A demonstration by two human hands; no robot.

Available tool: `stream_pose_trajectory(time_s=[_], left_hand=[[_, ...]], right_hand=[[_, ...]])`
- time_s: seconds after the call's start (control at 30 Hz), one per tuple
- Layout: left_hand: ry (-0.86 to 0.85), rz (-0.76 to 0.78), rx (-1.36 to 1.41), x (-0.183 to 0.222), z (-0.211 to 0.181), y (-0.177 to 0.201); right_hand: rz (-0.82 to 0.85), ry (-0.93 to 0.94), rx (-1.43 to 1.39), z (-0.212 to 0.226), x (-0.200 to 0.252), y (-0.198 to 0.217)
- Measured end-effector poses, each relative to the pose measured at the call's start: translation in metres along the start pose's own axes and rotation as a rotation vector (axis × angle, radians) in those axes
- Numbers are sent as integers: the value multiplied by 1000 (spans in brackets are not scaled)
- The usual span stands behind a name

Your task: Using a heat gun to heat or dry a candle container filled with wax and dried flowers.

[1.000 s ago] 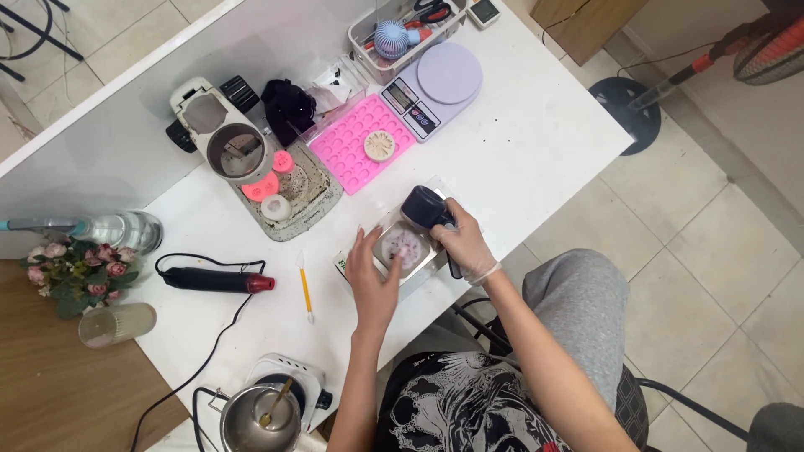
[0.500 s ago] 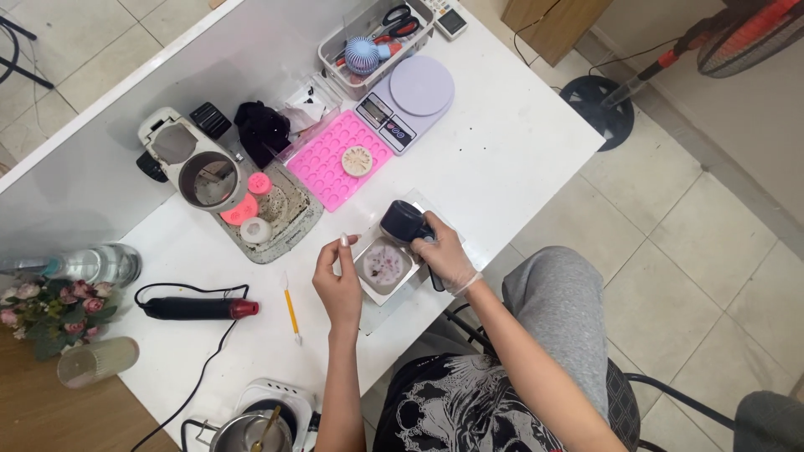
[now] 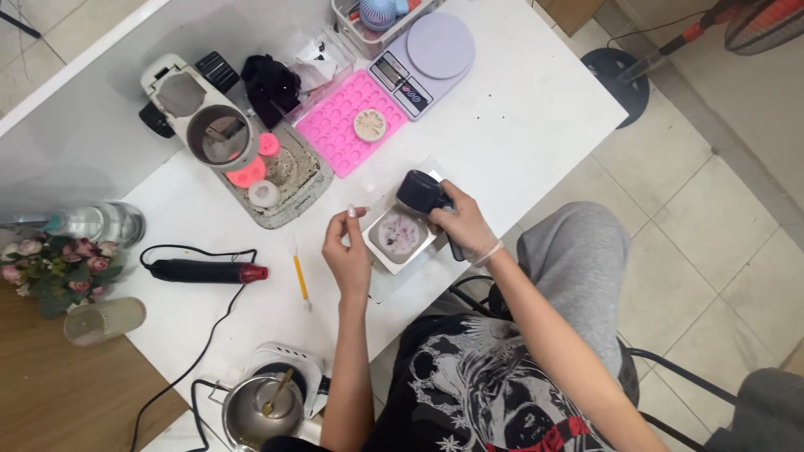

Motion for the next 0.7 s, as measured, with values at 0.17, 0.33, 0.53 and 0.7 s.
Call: stream_pose_trajectory(time_s=[0.17,0.33,0.53,0.7], left_hand=[[45,7,8,7,13,-4],[81,31,-14,8,15,-11],[80,31,-93,9,7,-16],[-27,-15,-153,8,-9,-20]], right_hand=[[101,-37,11,2,-3,-3],[72,-46,33,1,-7,-2],[53,-57,37,-1,1,-2],[72,-17,-19,-1,-1,0]])
Point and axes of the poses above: each hand's wrist, its own x-axis away from the middle knuckle, its own y-axis out of the back of the hand, z = x × y, the point moved 8 cm from there along -x, towards the middle knuckle, and after that the axes turned 3 degrees about y, right-handed, at the moved point
